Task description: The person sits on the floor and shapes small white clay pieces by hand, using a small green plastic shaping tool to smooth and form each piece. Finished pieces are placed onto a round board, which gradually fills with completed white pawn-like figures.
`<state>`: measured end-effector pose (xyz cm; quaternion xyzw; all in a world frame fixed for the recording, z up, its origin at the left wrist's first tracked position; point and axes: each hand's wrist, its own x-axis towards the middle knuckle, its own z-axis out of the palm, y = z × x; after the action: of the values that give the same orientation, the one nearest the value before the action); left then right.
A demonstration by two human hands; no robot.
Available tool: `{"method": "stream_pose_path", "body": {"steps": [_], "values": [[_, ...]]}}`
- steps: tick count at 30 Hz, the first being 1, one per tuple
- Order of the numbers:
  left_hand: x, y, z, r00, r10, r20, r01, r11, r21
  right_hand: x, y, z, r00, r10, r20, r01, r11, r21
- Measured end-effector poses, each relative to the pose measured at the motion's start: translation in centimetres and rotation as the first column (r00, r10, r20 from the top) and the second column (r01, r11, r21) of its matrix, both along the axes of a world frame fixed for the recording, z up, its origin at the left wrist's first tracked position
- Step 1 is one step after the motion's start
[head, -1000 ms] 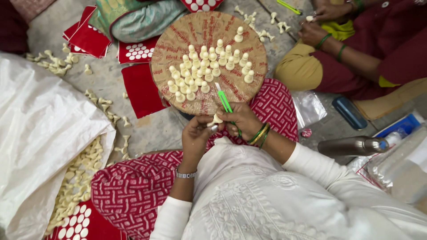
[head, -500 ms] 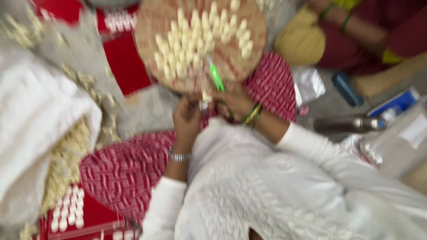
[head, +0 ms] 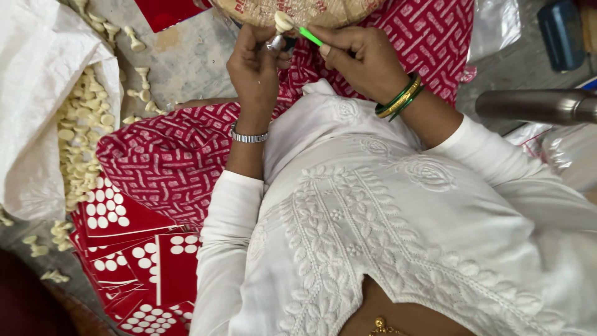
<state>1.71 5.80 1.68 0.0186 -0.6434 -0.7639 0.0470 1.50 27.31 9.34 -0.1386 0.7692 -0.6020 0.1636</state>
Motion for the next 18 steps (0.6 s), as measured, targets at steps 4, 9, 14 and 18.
{"method": "stream_pose_path", "body": {"steps": [4, 9, 14, 18], "values": [[0.1, 0.0, 0.0, 0.999, -0.007, -0.039, 0.004, 0.997, -0.074, -0.4, 0.3, 0.6, 0.999, -0.005, -0.047, 0.010, 0.993, 0.114], [0.2, 0.3, 0.3, 0.999, 0.031, -0.039, -0.036, 0.991, -0.131, -0.7, 0.3, 1.0, 0.998, -0.022, -0.052, 0.034, 0.967, 0.252], [0.1, 0.7, 0.8, 0.998, 0.042, -0.038, -0.048, 0.985, -0.167, -0.5, 0.0, 1.6, 0.841, 0.068, -0.538, 0.144, 0.928, 0.343], [0.2, 0.8, 1.0, 0.998, 0.048, -0.044, -0.057, 0.973, -0.223, -0.8, 0.0, 2.4, 0.999, -0.041, 0.009, 0.039, 0.983, 0.178]]}}
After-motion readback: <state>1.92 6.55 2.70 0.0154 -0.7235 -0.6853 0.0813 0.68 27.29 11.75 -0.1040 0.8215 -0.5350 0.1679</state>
